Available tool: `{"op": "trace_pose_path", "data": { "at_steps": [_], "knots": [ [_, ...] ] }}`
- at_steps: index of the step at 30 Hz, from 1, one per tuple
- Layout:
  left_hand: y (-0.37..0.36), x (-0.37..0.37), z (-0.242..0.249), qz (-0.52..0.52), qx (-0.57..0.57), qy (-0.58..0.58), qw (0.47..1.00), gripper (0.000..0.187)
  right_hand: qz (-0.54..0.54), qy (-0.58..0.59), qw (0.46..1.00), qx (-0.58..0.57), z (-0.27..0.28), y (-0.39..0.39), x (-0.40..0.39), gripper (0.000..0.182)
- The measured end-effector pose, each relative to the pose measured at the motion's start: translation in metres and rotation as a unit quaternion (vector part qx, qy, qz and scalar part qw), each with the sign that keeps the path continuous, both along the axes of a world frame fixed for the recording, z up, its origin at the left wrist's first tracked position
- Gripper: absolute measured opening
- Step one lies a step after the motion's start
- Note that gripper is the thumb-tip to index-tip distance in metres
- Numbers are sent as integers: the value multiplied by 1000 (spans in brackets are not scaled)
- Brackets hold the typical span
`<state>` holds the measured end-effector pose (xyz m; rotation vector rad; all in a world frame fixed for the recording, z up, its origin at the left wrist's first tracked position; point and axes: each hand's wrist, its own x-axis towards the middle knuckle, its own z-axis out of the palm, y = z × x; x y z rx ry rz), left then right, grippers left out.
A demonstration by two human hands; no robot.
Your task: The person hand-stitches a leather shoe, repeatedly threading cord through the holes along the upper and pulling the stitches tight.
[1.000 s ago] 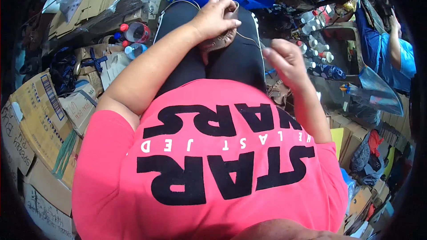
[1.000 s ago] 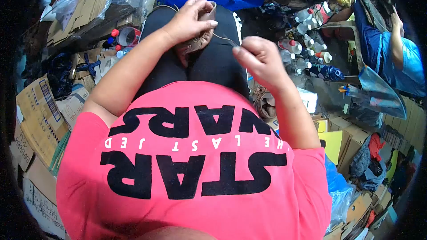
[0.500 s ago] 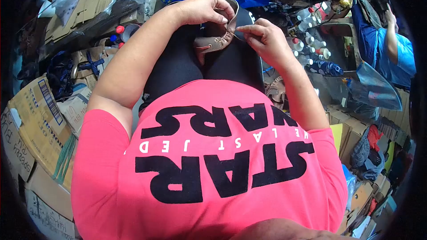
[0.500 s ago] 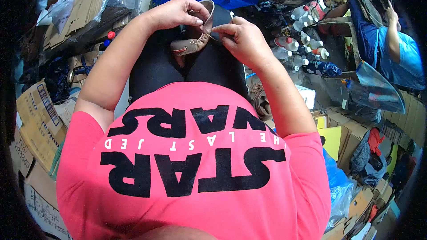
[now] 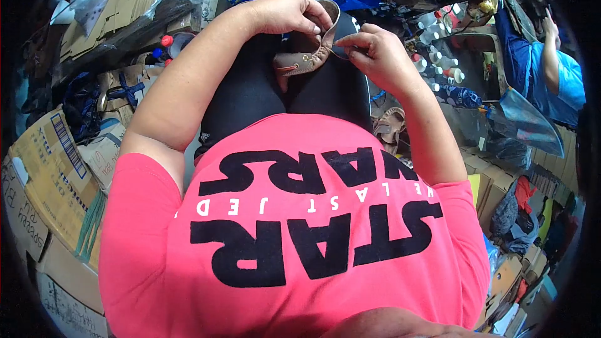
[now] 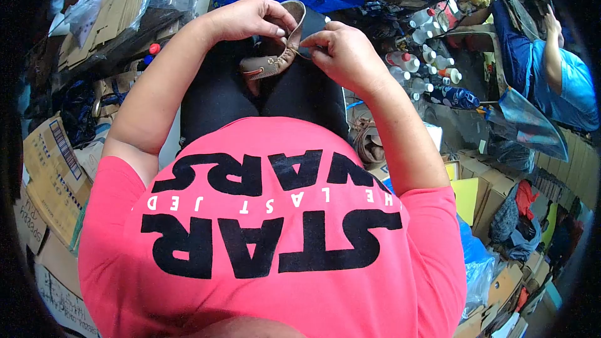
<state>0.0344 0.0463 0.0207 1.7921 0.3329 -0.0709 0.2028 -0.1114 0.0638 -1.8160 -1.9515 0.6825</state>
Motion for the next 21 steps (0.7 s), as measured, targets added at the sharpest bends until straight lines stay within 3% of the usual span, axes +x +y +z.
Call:
{"op": "trace_pose_path", "data": {
  "at_steps": [5,8,10,13,14,16,21],
  "knots": [
    [-1,1,3,-2,-17,10,1000,26,7,7,1000,20,-11,3,-2,21],
    [-1,4,2,1,15,6,1000,21,-16,67,998,10,-17,2,0,19],
    [0,9,1,1,31,4,999,19,-44,144,987,-60,-21,4,6,19],
    [1,11,-3,-8,61,0,998,16,-5,170,984,-50,-35,8,20,17],
    [2,11,-4,-12,34,-4,999,18,-5,169,984,-51,-39,9,24,17],
    [3,11,-6,-17,9,-9,1000,19,2,274,955,-117,-44,13,30,17],
    [3,10,-8,-23,90,-17,996,27,-16,287,952,-101,-54,16,25,18]
  ]
}}
